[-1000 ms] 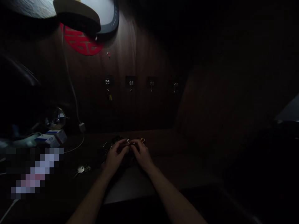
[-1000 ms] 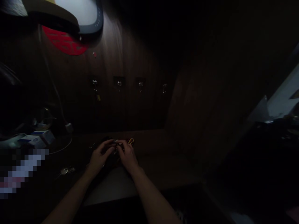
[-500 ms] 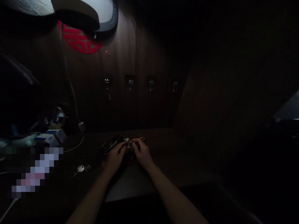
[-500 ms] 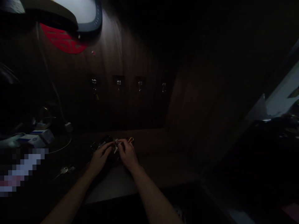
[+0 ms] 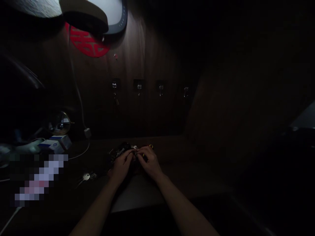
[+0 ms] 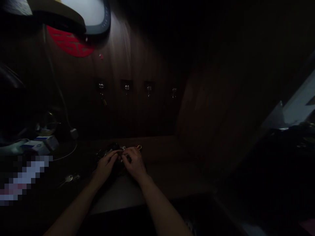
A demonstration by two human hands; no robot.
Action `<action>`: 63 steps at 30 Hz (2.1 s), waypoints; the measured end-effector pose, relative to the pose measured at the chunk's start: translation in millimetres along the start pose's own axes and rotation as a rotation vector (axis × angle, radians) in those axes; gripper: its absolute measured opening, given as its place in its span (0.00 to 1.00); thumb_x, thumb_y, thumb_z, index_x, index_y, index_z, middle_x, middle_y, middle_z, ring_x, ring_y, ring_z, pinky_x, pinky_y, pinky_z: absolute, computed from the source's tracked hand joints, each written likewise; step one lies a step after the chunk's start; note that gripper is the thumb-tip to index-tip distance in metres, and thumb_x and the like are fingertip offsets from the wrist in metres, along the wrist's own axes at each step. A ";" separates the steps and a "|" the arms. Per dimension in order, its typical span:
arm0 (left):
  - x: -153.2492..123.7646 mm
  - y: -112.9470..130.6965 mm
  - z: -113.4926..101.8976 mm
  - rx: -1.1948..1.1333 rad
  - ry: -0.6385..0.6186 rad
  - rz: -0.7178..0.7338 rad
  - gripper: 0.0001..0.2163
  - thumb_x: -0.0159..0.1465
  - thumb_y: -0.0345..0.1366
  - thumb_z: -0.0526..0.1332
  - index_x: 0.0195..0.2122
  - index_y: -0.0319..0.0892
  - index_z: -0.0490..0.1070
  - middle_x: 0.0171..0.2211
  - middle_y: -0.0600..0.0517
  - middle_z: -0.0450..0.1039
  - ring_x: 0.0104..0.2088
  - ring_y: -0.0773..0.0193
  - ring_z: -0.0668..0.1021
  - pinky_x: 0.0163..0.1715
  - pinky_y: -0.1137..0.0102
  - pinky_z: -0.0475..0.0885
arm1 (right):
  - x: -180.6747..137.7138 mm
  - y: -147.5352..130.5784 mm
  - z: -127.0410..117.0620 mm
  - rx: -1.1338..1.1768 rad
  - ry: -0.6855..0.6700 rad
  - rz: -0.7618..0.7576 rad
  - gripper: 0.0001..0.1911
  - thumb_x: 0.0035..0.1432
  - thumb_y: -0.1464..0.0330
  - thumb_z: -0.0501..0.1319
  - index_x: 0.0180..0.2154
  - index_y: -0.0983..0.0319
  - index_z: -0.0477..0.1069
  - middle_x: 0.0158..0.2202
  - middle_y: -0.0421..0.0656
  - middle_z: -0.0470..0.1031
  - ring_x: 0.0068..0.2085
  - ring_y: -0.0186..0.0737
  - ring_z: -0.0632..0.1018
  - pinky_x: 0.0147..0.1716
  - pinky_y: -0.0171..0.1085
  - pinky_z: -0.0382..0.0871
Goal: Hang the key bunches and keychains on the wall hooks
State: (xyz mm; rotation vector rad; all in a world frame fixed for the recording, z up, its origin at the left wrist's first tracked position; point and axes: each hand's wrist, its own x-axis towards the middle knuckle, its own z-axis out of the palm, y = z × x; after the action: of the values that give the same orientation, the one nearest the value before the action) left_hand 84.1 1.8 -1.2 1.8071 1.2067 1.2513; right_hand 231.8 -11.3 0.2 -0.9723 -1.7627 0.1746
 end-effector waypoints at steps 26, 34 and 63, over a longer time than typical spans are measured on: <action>81.9 57.3 -63.5 0.108 0.266 0.119 0.14 0.56 0.46 0.56 0.34 0.43 0.72 0.33 0.53 0.77 0.37 0.61 0.77 0.37 0.70 0.69 | 1.5 5.2 0.5 0.029 0.082 0.094 0.09 0.60 0.69 0.52 0.43 0.59 0.67 0.39 0.44 0.73 0.42 0.38 0.73 0.42 0.36 0.67; 172.1 102.0 -111.5 0.307 0.489 0.254 0.10 0.56 0.40 0.57 0.33 0.41 0.74 0.34 0.51 0.77 0.37 0.62 0.77 0.39 0.70 0.68 | 3.7 5.1 1.1 0.041 0.023 0.114 0.11 0.60 0.73 0.51 0.42 0.59 0.67 0.40 0.43 0.73 0.43 0.38 0.73 0.43 0.36 0.66; 103.7 3.2 -120.0 0.209 0.221 -0.055 0.15 0.48 0.42 0.60 0.35 0.42 0.74 0.30 0.51 0.78 0.32 0.60 0.78 0.33 0.69 0.71 | 3.3 19.2 8.5 0.001 -0.030 0.094 0.12 0.56 0.76 0.50 0.35 0.60 0.70 0.35 0.43 0.73 0.40 0.39 0.73 0.41 0.37 0.65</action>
State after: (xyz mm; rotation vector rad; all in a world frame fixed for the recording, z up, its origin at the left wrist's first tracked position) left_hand -13.3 95.4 82.1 1.8019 1.5490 1.3640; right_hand 234.3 6.3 -11.5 -1.0576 -1.7450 0.2510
